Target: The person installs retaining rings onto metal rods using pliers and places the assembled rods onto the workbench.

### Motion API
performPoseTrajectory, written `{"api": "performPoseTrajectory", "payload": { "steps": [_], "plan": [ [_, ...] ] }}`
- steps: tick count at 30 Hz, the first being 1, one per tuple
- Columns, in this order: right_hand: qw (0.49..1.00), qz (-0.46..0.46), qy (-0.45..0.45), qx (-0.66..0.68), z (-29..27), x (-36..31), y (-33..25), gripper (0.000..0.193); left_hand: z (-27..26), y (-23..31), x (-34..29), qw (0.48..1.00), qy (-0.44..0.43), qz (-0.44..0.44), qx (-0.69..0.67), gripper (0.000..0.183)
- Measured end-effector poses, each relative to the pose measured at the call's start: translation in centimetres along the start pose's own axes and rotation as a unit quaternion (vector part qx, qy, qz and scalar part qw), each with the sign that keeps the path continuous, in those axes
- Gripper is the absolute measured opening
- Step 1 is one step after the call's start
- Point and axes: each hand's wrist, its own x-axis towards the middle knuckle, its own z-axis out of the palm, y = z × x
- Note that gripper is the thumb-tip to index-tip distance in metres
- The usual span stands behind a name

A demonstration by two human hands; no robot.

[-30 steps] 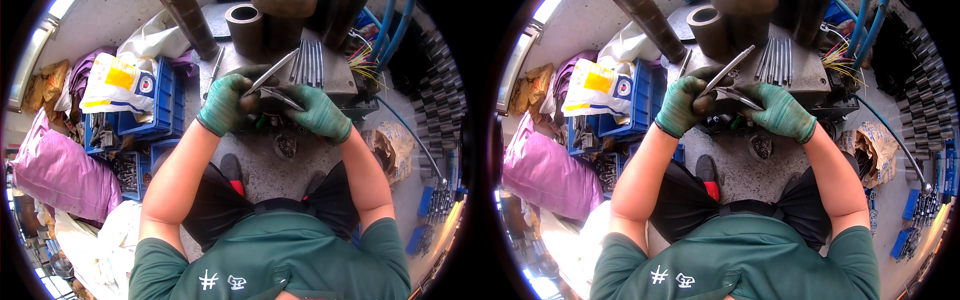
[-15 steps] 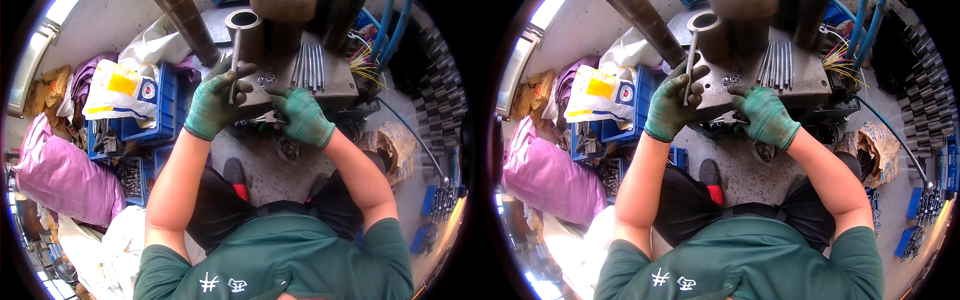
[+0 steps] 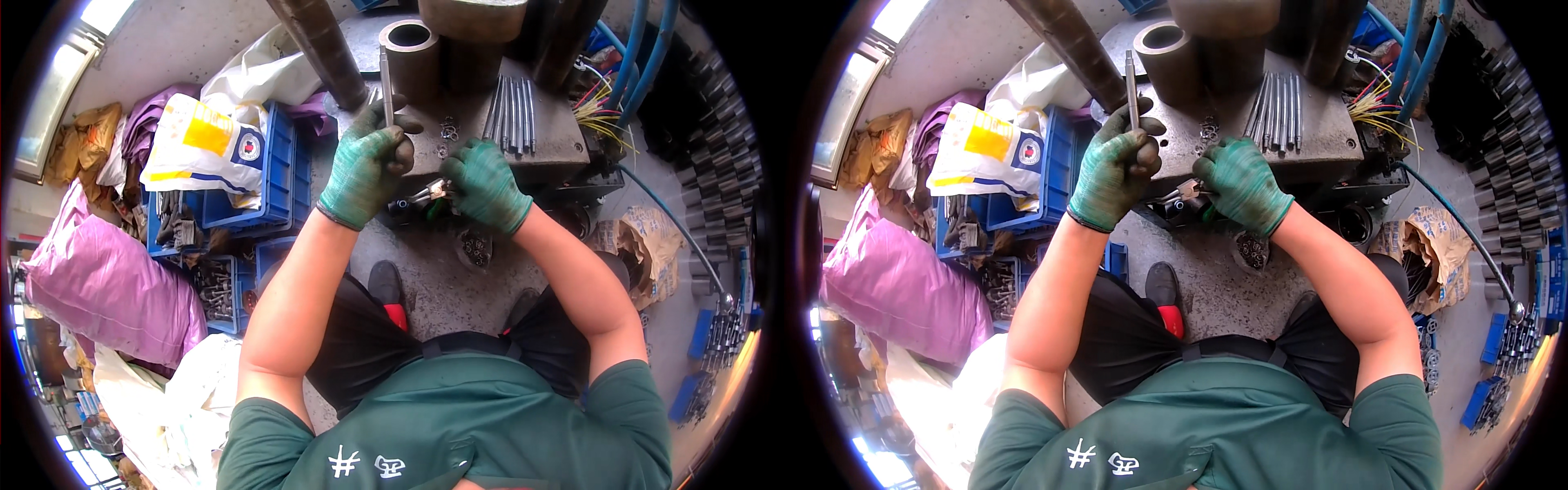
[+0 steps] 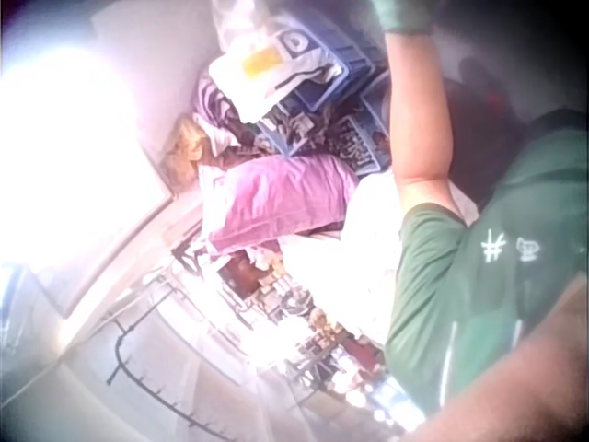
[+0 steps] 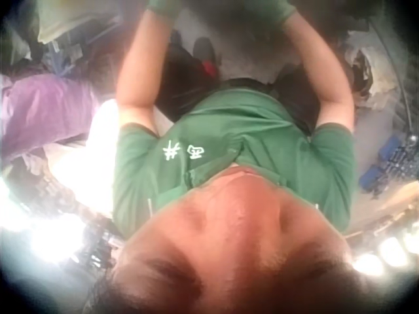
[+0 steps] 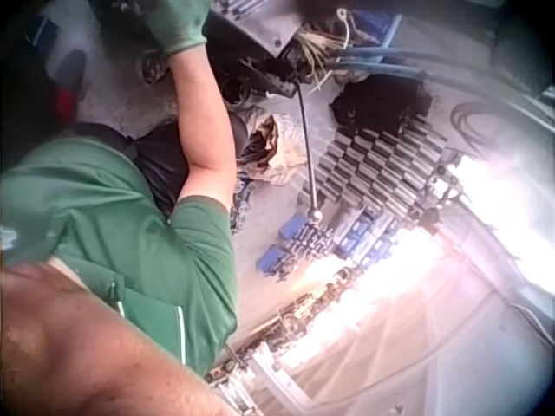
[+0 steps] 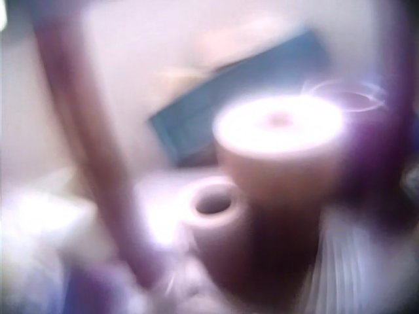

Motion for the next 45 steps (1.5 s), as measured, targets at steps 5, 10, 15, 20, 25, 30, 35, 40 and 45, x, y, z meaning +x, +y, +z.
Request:
{"api": "performPoseTrajectory", "payload": {
  "steps": [5, 10, 15, 20, 25, 30, 35, 40, 45],
  "plan": [
    [0.991, 0.007, 0.106, 0.078, 0.3, 0.1, 0.3, 0.021, 0.4, 0.0, 0.0, 0.999, 0.04, -0.004, -0.002, 0.051],
    [0.947, 0.214, 0.116, 0.209, 0.8, 1.1, 1.1, 0.013, 0.4, -0.2, 0.4, 0.998, 0.044, -0.012, 0.042, 0.05],
    [0.862, 0.324, 0.151, 0.359, 1.1, 1.4, 2.9, 0.014, 1.4, -1.4, 0.9, 0.994, 0.073, -0.013, 0.078, 0.041],
    [0.737, 0.373, 0.168, 0.538, -1.1, 2.4, 1.5, 0.027, 1.9, -2.3, 1.2, 0.966, 0.084, 0.015, 0.243, 0.031],
    [0.707, 0.4, 0.12, 0.571, -2.6, 2.3, 0.3, 0.033, 2.7, -3.1, 1.0, 0.944, 0.039, 0.034, 0.327, 0.028],
    [0.656, 0.445, 0.095, 0.602, -3.6, 2.1, -0.5, 0.036, 3.1, -2.9, 0.9, 0.926, 0.028, 0.06, 0.371, 0.025],
    [0.682, 0.37, 0.069, 0.627, -5.5, 1.5, -1.1, 0.078, 2.3, -1.6, 0.9, 0.961, 0.089, -0.007, 0.263, 0.022],
    [0.94, 0.247, 0.072, 0.226, -5.6, -1.0, -0.1, 0.076, 2.1, -1.2, 1.0, 0.978, 0.131, -0.063, 0.149, 0.015],
    [0.99, 0.118, 0.059, 0.042, -6.4, -0.7, -0.8, 0.072, 2.0, -1.0, 0.6, 0.98, 0.137, -0.083, 0.12, 0.014]
  ]
}}
